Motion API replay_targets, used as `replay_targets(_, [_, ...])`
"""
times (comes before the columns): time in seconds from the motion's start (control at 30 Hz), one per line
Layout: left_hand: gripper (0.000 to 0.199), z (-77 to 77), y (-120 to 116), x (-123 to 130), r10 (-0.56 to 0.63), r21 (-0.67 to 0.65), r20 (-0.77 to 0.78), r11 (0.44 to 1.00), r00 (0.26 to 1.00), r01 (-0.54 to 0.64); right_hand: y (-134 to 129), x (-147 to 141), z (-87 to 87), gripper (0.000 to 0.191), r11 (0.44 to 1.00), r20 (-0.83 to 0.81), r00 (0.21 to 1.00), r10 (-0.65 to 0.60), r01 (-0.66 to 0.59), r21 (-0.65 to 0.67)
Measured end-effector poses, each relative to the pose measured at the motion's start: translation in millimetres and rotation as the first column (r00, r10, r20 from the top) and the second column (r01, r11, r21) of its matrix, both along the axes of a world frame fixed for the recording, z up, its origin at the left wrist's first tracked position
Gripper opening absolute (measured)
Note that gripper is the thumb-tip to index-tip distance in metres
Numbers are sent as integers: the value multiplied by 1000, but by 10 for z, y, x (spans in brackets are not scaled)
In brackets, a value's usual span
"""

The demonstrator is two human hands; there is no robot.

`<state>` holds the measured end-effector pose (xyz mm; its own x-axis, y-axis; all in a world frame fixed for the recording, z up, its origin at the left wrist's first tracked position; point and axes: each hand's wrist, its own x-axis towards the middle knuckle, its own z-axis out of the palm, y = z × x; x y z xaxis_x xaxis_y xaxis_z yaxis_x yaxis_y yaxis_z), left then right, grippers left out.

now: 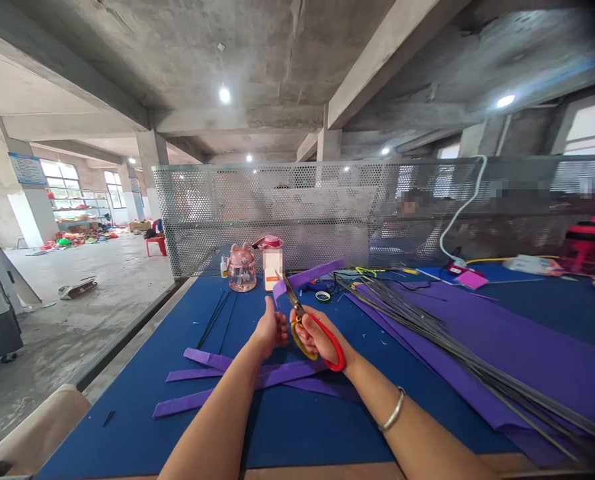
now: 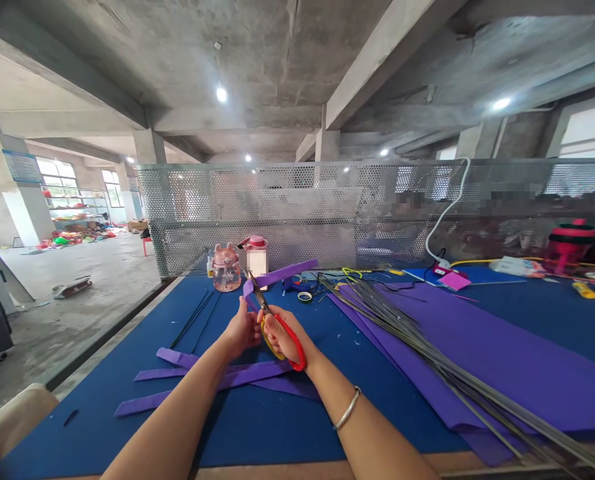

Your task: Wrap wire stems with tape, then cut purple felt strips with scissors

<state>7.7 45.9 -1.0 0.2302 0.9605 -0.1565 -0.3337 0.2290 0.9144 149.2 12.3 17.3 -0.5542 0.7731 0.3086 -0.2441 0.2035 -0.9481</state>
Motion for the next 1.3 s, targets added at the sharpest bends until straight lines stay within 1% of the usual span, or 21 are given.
replay_targets(0.07, [68,-46,-16,-3,79,15,-15,997,997,-79,3,6,9,57,999,-7,999,-51,51,-9])
replay_targets(0.13, [69,-54,-51,-1,109,100,17,989,994,-110,3,12,22,56,996,-14,996,-86,86,-4])
replay_targets(0.17, [71,-48,-73,3,84,154,30,984,996,-88,2,15,25,55,996,-14,996,-89,89,6])
replay_targets(0.23, [77,-22,-119,23,-35,213,47,977,998,24,1,16,22,54,997,-1,998,-65,65,29])
replay_targets(0.3, [82,19,-165,51,-190,214,82,962,978,169,-2,13,5,53,998,27,999,-27,26,49])
replay_targets(0.37, [88,74,-208,75,-288,193,159,947,944,257,-11,5,-14,53,998,56,998,15,-18,57])
replay_targets(0.43, [93,134,-247,87,-325,174,262,942,909,287,-28,-6,-26,53,997,72,996,52,-57,61])
replay_targets(0.53, [94,202,-273,84,-308,130,405,951,861,279,-54,-22,-23,54,993,56,993,107,-109,44])
replay_targets(0.6, [89,221,-258,63,-227,129,478,974,849,187,-58,-25,-16,54,993,39,993,115,-116,28])
replay_targets(0.67, [78,229,-216,10,-72,157,558,987,827,-20,-47,-20,-12,55,996,28,996,84,-85,18])
replay_targets(0.73, [62,241,-165,-84,104,141,649,957,753,-253,-19,-5,-15,55,999,23,999,42,-42,8])
replay_targets(0.77, [54,252,-143,-141,176,95,686,940,706,-327,-2,5,-19,55,1000,22,999,25,-25,0])
replay_targets(0.83, [37,281,-119,-248,228,22,740,932,633,-361,34,26,-32,55,1000,28,1000,11,-11,-20])
replay_targets(0.9, [28,308,-121,-305,220,11,761,936,611,-351,64,41,-47,55,999,37,999,7,-6,-31])
replay_targets(0.93, [27,315,-129,-306,205,30,749,940,630,-341,75,45,-54,55,999,37,999,4,-2,-33])
replay_targets(1.0, [30,311,-149,-257,185,107,670,934,719,-341,90,48,-68,55,999,34,999,-8,9,-31])
replay_targets(1.07, [38,289,-164,-172,204,218,534,904,820,-367,97,48,-79,54,1000,36,999,-19,20,-25])
replay_targets(1.1, [42,275,-167,-132,234,270,467,880,853,-390,99,49,-84,54,999,41,999,-21,22,-24])
replay_targets(1.2, [39,249,-172,-73,382,420,270,779,884,-465,107,56,-93,52,999,67,998,-21,23,-27])
replay_targets(1.23, [37,247,-175,-75,432,483,183,743,883,-464,110,59,-96,51,999,75,997,-20,22,-25])
replay_targets(1.3, [36,243,-181,-97,511,602,-14,690,859,-401,114,62,-101,51,1000,88,996,-15,16,-7])
